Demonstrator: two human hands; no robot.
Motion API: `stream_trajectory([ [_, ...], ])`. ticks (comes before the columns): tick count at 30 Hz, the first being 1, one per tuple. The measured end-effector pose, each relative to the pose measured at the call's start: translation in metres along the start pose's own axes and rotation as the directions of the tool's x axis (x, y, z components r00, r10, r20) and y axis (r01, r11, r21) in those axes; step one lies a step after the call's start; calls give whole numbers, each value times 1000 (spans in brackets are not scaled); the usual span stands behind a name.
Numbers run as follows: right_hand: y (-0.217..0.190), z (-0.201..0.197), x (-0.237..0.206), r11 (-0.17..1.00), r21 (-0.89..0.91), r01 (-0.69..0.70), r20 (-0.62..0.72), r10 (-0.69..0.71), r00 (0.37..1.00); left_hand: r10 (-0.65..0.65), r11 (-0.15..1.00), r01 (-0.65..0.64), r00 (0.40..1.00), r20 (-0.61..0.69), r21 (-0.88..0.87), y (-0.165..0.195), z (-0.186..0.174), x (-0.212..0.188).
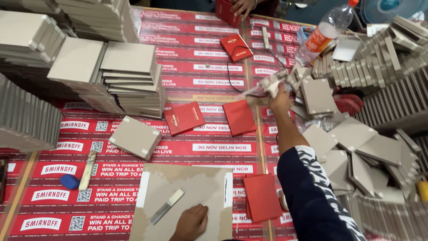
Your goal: The person repeatedly picks red books from a pile, places them on a table, and applies a white label to the cover using a small white tool. The person then places the labeled book into a cardboard box. This process is repeated multiple times.
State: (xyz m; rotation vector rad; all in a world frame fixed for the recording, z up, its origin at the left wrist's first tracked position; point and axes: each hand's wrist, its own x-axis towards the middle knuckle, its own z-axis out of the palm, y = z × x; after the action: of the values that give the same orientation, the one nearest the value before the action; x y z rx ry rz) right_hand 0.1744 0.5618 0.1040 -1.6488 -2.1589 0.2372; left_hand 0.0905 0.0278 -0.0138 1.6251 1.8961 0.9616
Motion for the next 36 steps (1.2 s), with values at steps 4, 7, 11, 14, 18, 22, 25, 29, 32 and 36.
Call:
stream_trajectory([
  [4, -7, 21, 2, 998, -33, -46, 129, 50, 990, 28, 999, -27, 999, -21, 22, -22, 21, -5],
  [7, -17, 36, 9, 991, 48, -124, 134, 116, 984, 38, 996, -37, 999, -6, 76, -39, 36, -11],
  [11, -28, 42, 21, 992, 53, -113, 154, 104, 983, 77, 990, -72, 997, -30, 124, -51, 46, -11],
  [14, -39, 35, 30, 979, -106, -175, 309, 200, 930, 73, 992, -67, 996, -49, 108, -44, 39, -9],
  [18, -63, 22, 7, 996, -77, 42, 230, -23, 973, 95, 995, -91, 989, -110, 37, -18, 16, -3],
  [22, -82, 7, -102, 766, 347, 542, -57, -559, 827, 49, 998, -46, 997, -66, 44, 9, -8, 6],
  [25, -102, -7, -228, 633, 654, 415, 154, -648, 746, 74, 996, -69, 994, -81, 55, 16, -12, 11],
  [29, -119, -25, -365, 492, 692, 529, 69, -773, 630, -16, 996, 13, 999, 31, 92, 1, 0, 11],
  [32, -128, -20, -428, 549, 722, 421, 87, -675, 732, 132, 989, -139, 983, -127, -48, -12, 7, 12],
  [36, -114, -3, -464, 695, 718, 33, 255, -306, 917, 268, 928, -291, 955, -125, -231, -10, -7, 26],
])
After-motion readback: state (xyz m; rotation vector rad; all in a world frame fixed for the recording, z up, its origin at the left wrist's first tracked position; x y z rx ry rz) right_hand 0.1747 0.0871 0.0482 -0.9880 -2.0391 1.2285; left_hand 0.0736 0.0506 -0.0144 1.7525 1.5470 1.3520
